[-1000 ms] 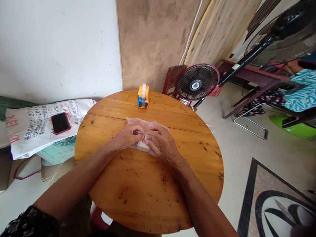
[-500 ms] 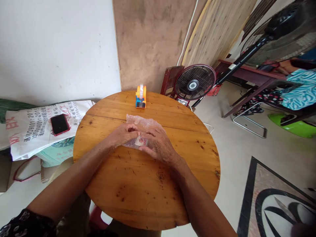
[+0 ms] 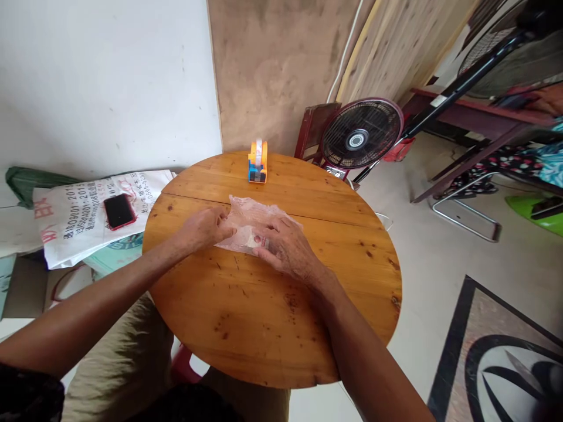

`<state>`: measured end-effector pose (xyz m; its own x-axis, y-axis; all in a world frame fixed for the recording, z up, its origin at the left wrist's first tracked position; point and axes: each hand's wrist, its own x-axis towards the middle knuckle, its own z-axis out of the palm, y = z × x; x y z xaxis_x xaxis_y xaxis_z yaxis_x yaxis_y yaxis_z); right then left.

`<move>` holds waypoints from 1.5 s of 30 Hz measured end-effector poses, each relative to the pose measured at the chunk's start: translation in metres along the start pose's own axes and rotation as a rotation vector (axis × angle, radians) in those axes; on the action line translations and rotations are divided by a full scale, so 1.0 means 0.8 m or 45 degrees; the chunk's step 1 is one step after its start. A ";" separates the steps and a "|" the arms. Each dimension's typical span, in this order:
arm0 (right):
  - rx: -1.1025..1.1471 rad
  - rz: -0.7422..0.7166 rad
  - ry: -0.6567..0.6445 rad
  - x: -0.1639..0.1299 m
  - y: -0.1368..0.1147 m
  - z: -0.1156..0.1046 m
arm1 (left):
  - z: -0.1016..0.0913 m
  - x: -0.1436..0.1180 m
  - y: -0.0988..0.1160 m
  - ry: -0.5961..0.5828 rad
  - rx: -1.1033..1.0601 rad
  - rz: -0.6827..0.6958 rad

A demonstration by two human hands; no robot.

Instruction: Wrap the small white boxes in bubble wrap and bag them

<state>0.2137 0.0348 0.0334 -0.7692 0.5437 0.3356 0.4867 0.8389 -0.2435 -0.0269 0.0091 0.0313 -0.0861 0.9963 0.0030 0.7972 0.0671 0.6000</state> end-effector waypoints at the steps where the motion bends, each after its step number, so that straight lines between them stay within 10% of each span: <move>1: 0.004 0.002 0.001 0.000 0.000 0.000 | -0.001 -0.001 -0.001 0.007 0.038 -0.012; 8: 0.013 0.023 -0.027 0.000 0.000 0.002 | -0.001 -0.007 0.004 -0.308 -0.366 -0.395; 15: -0.034 0.010 -0.027 0.002 -0.004 -0.002 | -0.001 -0.013 0.016 -0.269 -0.956 -0.624; 34: 0.067 0.053 -0.039 0.002 0.001 0.002 | 0.029 -0.015 0.077 -0.174 -0.897 -0.239; 45: 0.090 0.127 -0.045 0.000 -0.003 0.000 | 0.012 -0.008 0.090 -0.477 -0.559 -0.222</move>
<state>0.2126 0.0331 0.0342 -0.7332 0.6223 0.2743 0.5324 0.7762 -0.3379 0.0369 0.0081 0.0673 0.0865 0.9291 -0.3595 0.4621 0.2823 0.8407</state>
